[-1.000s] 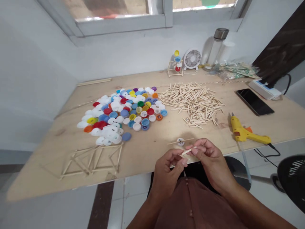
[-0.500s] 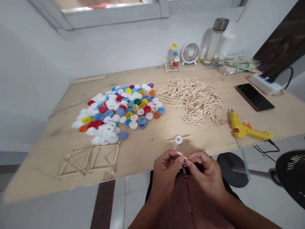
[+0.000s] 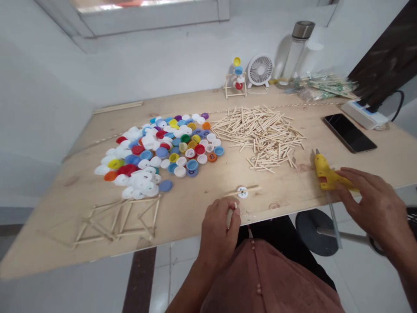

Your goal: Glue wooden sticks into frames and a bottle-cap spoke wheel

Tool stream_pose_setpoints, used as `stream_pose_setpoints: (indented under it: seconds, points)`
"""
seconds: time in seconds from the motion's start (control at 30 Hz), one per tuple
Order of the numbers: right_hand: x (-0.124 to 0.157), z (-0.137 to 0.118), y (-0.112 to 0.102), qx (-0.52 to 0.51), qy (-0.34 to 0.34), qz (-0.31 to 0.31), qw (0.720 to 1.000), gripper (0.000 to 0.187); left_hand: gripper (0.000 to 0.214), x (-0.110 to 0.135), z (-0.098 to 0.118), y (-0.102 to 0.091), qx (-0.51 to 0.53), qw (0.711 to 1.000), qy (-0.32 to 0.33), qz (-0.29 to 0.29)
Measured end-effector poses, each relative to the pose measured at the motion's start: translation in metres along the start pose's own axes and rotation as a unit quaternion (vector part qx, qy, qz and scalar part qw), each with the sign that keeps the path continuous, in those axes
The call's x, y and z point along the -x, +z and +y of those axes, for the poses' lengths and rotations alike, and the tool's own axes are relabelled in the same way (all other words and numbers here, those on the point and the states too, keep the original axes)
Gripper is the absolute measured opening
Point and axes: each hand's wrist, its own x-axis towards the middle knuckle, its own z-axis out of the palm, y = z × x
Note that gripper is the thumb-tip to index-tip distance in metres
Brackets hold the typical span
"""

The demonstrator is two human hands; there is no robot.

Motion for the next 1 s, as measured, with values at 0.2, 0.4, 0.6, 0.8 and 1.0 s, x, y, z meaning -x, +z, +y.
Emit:
stream_pose_setpoints:
  seconds: [0.2,0.4,0.6,0.8,1.0]
  points:
    - [0.009,0.028,0.013,0.027,-0.076,-0.079,0.994,0.041,0.012,-0.016,-0.003,-0.002,-0.05,0.998,0.024,-0.002]
    - [0.003,0.035,0.019,0.053,-0.044,-0.151,0.986,0.047,0.01,-0.02,-0.009,-0.005,0.014,0.999,-0.025,-0.019]
    - [-0.009,0.035,0.016,0.049,-0.052,-0.18,0.981,0.044,0.016,-0.003,-0.003,-0.002,0.194,0.977,-0.078,-0.034]
    - [0.001,0.038,0.011,0.046,-0.02,-0.171,0.984,0.036,0.022,0.003,-0.001,0.0,0.289,0.947,-0.132,-0.039]
    - [0.012,0.027,0.0,-0.11,0.15,-0.105,0.977,0.029,0.029,0.002,0.002,0.002,0.341,0.923,-0.17,-0.055]
